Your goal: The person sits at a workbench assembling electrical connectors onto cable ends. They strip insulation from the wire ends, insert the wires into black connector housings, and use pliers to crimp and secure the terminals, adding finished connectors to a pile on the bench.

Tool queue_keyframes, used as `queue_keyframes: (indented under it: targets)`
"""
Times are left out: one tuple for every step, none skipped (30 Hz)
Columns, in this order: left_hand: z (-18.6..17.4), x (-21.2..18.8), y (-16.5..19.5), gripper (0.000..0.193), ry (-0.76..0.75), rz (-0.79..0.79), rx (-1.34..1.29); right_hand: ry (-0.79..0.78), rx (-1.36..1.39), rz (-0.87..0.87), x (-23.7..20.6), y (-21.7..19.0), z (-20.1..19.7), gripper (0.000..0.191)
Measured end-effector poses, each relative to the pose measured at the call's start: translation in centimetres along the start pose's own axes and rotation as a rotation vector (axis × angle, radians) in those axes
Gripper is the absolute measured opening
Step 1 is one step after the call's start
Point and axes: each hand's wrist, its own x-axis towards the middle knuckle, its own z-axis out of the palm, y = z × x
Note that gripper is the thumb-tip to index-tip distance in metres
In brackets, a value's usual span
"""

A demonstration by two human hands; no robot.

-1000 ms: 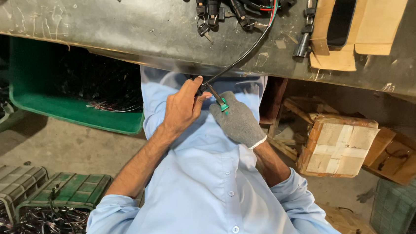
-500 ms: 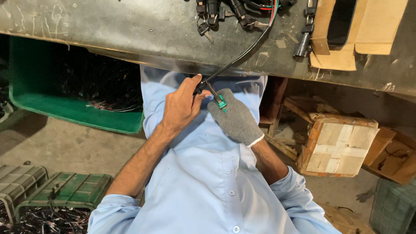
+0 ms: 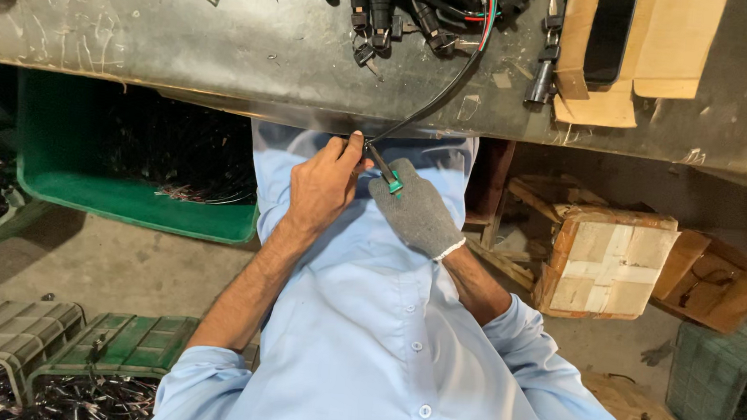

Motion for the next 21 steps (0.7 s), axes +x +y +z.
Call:
queue_keyframes:
  targets:
    - [0.0,0.0,0.0,0.039,0.011,0.022,0.031,0.005,0.008,-0.007,0.0,0.0,0.1,0.040]
    - [-0.1,0.1,-0.1,0.038,0.024,0.047,0.061,0.013,0.016,-0.016,0.1,-0.1,0.2,0.040]
    - [-0.1,0.3,-0.2,0.037,0.040,0.074,0.094,0.011,0.034,-0.017,0.2,-0.2,0.2,0.040]
    - [-0.2,0.4,-0.2,0.038,0.032,0.073,0.099,0.009,0.054,-0.020,0.3,-0.3,0.2,0.040]
    - [-0.2,0.5,-0.3,0.038,0.024,0.072,0.104,0.008,0.072,-0.024,0.3,-0.4,0.3,0.040]
    - [-0.3,0.6,-0.3,0.039,0.014,0.065,0.108,0.005,0.069,-0.029,0.3,-0.5,0.3,0.040]
    - [-0.4,0.7,-0.3,0.039,0.014,0.062,0.109,0.004,0.068,-0.035,0.3,-0.6,0.3,0.040]
    - [-0.4,0.8,-0.3,0.039,0.014,0.063,0.109,0.006,0.066,-0.041,0.3,-0.6,0.3,0.040]
    - [-0.4,0.8,-0.3,0.039,0.013,0.059,0.108,0.006,0.065,-0.009,0.3,-0.6,0.3,0.041]
    - [-0.5,0.8,-0.2,0.038,0.030,0.066,0.098,0.005,0.063,0.020,0.1,-0.7,0.2,0.041]
    - [-0.5,0.8,-0.2,0.038,0.047,0.076,0.088,0.007,0.064,0.050,0.0,-0.7,0.2,0.041]
    - [-0.6,0.8,-0.1,0.037,0.063,0.085,0.077,0.041,0.028,0.005,-0.1,-0.8,0.1,0.040]
    - [-0.6,0.7,-0.1,0.037,0.064,0.088,0.100,0.071,-0.010,-0.040,-0.3,-0.8,0.0,0.039]
    - [-0.7,0.7,-0.1,0.036,0.061,0.092,0.122,0.100,-0.045,-0.081,-0.5,-0.9,0.0,0.039]
    - [-0.7,0.7,-0.1,0.036,0.058,0.100,0.143,0.099,-0.061,-0.084,-0.6,-0.9,-0.1,0.039]
    - [-0.7,0.7,-0.1,0.036,0.061,0.103,0.152,0.097,-0.076,-0.086,-0.6,-1.0,-0.1,0.039]
    - [-0.7,0.7,-0.2,0.035,0.064,0.106,0.161,0.093,-0.090,-0.086,-0.6,-1.0,-0.2,0.040]
    - [-0.7,0.8,-0.3,0.035,0.072,0.114,0.173,0.081,-0.068,-0.085,-0.4,-1.1,-0.2,0.040]
    - [-0.8,0.9,-0.4,0.035,0.073,0.125,0.174,0.066,-0.047,-0.083,-0.3,-1.2,-0.2,0.040]
    - [-0.8,1.0,-0.5,0.036,0.072,0.135,0.176,0.049,-0.026,-0.082,-0.1,-1.3,-0.2,0.041]
    - [-0.9,1.0,-0.6,0.036,0.074,0.147,0.180,0.056,-0.004,-0.081,0.1,-1.4,-0.2,0.041]
